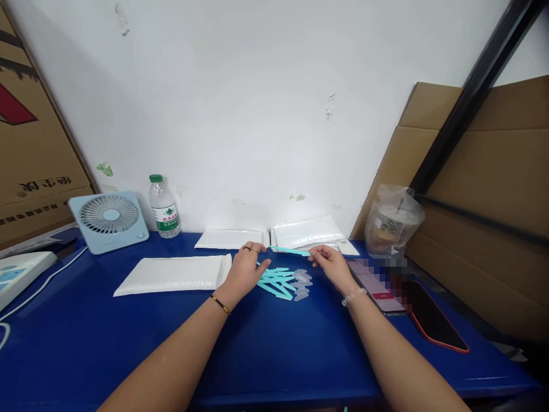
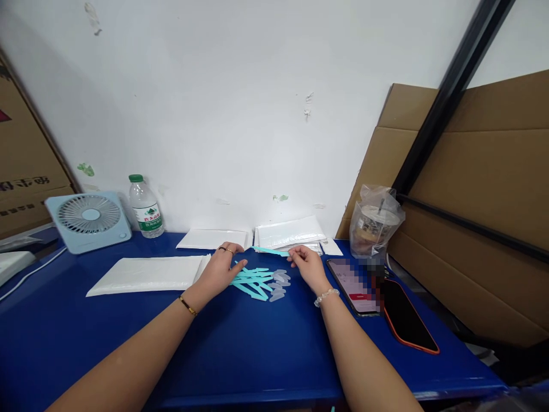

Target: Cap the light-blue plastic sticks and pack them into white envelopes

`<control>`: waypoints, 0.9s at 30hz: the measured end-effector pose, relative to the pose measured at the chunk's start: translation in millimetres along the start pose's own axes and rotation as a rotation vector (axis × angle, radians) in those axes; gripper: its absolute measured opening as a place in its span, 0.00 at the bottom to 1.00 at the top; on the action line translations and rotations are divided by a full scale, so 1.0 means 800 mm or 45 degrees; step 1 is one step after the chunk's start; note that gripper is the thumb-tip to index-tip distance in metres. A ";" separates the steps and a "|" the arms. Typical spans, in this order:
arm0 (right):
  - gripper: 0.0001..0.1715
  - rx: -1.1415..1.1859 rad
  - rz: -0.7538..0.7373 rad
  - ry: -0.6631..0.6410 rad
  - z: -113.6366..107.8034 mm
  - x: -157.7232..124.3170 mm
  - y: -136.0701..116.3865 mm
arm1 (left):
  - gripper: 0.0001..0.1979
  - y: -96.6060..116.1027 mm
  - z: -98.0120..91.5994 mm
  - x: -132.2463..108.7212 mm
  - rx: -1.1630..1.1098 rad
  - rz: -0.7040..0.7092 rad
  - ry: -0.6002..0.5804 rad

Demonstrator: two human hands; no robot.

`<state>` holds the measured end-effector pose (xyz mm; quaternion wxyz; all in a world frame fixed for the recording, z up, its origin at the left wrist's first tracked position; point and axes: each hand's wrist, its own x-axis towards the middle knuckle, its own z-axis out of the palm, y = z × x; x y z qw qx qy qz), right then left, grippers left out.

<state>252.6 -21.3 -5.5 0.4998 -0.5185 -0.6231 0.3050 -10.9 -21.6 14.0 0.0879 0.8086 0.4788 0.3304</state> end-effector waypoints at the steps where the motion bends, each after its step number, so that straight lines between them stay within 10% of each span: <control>1: 0.19 -0.037 0.052 0.014 -0.003 0.005 0.010 | 0.15 -0.005 0.002 0.000 0.039 -0.026 -0.046; 11: 0.12 -0.560 -0.086 -0.079 -0.011 0.010 0.022 | 0.08 -0.011 0.005 -0.004 -0.037 -0.116 -0.534; 27: 0.12 -0.419 -0.124 -0.292 0.007 -0.001 -0.002 | 0.14 -0.018 0.013 -0.003 -0.272 -0.247 -0.475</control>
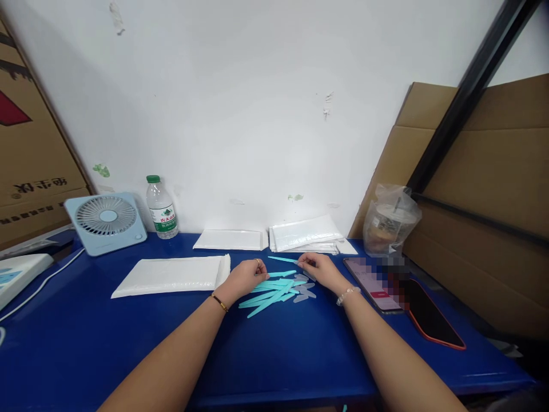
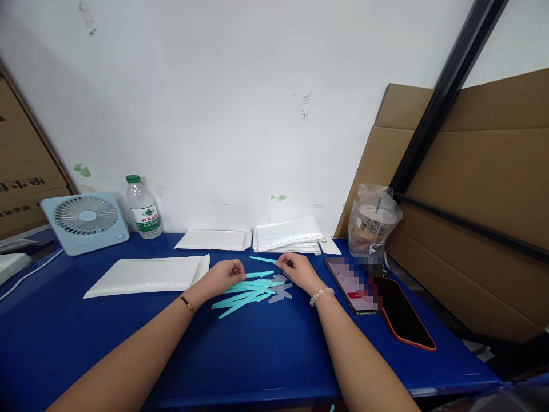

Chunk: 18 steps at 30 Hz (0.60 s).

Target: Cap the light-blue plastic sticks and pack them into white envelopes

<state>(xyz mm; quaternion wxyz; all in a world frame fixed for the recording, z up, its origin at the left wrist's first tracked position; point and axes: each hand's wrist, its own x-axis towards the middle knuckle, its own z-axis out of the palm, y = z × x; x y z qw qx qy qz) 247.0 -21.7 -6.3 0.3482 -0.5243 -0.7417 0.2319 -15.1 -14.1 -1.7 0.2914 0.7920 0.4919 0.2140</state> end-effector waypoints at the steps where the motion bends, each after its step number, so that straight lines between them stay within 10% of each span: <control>1: 0.13 0.113 0.032 0.011 -0.001 0.000 0.000 | 0.14 -0.001 0.000 0.001 -0.020 0.000 0.015; 9: 0.21 0.803 0.280 -0.002 -0.002 -0.001 -0.003 | 0.17 -0.001 -0.004 0.002 -0.099 -0.009 0.040; 18: 0.20 0.770 0.245 -0.068 0.001 -0.005 -0.013 | 0.15 -0.002 -0.003 0.004 -0.076 -0.003 0.052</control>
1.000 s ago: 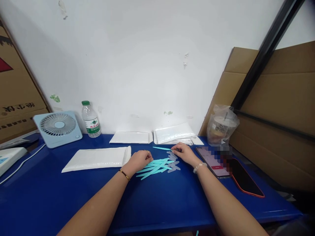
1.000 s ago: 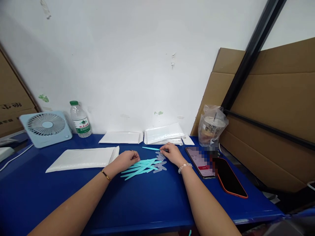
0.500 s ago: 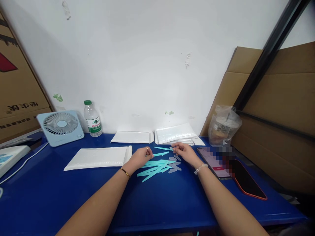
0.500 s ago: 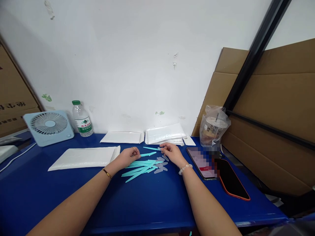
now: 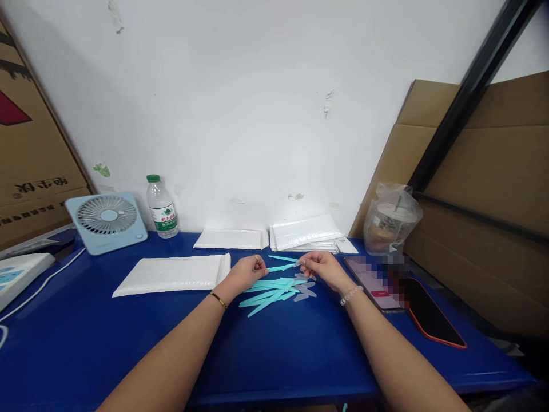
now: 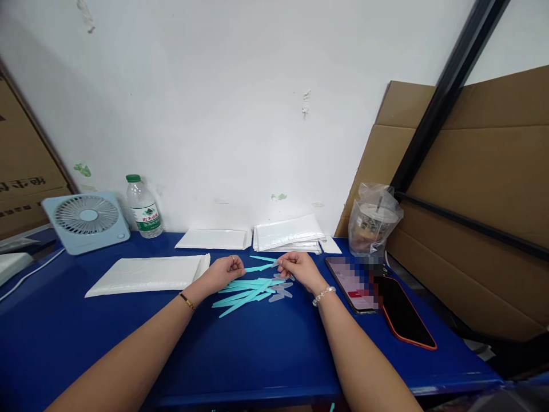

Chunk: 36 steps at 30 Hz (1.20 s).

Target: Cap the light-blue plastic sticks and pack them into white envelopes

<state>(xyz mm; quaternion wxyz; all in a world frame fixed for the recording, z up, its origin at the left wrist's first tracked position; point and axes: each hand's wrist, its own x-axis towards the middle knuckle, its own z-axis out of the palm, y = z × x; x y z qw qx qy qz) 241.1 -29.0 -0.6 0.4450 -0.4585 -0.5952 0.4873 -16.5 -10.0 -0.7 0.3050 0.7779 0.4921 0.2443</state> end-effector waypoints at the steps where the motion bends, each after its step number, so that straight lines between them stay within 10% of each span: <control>1: 0.20 -0.002 -0.002 -0.017 0.004 0.000 0.000 | 0.15 0.000 0.001 0.000 0.003 0.005 0.000; 14: 0.08 -0.961 -0.173 0.115 -0.027 -0.003 0.003 | 0.15 0.012 0.003 -0.001 0.333 0.054 0.175; 22: 0.05 -1.292 -0.150 0.064 -0.020 -0.008 -0.002 | 0.12 0.016 0.004 -0.009 0.325 0.138 -0.180; 36: 0.14 -0.554 -0.192 0.027 -0.009 -0.007 -0.007 | 0.14 0.013 0.003 -0.005 0.213 0.177 0.057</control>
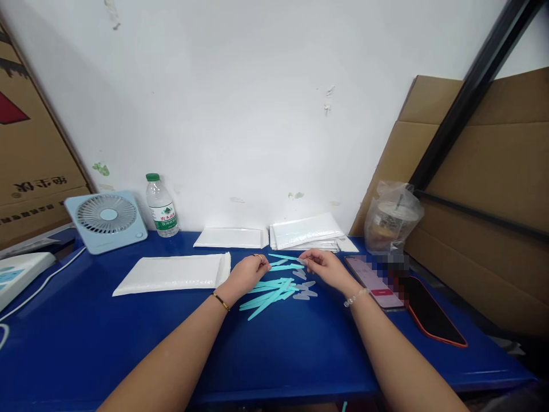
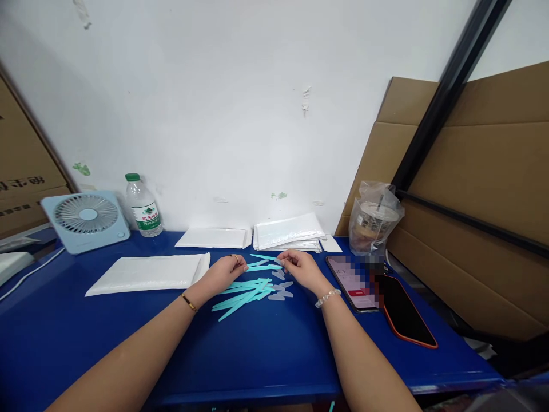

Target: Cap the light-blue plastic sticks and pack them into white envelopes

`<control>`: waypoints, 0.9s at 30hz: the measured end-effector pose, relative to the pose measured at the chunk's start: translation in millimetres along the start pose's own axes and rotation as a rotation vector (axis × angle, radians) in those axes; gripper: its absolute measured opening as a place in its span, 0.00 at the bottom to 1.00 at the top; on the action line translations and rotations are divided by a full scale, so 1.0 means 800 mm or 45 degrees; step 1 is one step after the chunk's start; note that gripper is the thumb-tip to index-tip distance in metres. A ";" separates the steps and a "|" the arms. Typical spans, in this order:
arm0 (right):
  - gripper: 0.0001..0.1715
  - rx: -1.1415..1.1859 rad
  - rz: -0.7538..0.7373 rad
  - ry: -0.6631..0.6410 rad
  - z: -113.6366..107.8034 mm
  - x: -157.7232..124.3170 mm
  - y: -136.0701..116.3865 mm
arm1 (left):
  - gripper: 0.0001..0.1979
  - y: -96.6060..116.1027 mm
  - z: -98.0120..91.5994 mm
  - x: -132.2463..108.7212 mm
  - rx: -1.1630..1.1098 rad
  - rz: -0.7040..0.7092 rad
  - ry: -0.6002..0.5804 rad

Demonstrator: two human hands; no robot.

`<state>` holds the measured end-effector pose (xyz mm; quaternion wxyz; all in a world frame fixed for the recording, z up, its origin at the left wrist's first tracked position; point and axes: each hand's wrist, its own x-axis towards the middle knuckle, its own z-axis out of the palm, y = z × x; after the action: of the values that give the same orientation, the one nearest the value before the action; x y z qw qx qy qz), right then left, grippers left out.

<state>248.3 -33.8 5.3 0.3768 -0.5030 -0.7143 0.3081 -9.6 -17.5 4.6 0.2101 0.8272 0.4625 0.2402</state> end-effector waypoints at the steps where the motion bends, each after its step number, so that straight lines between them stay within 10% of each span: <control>1: 0.14 -0.002 0.007 0.017 0.000 0.000 0.001 | 0.14 0.000 -0.001 0.000 -0.016 -0.010 0.000; 15: 0.16 0.195 0.036 -0.051 0.009 -0.002 -0.009 | 0.16 -0.003 0.004 0.006 -0.135 -0.066 -0.040; 20: 0.16 0.056 0.045 0.039 0.010 0.005 0.005 | 0.14 0.006 -0.002 0.001 0.063 -0.054 0.240; 23: 0.12 -0.283 -0.055 0.227 0.004 0.005 0.009 | 0.18 0.017 -0.008 -0.009 0.080 0.008 0.016; 27: 0.08 -0.436 -0.191 0.037 0.007 -0.001 0.003 | 0.17 0.027 -0.004 -0.019 0.171 0.127 -0.303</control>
<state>245.1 -34.5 0.1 0.3179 -0.5097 -0.7861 0.1457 -4.1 -40.9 16.3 0.1953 0.8840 0.4076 0.1192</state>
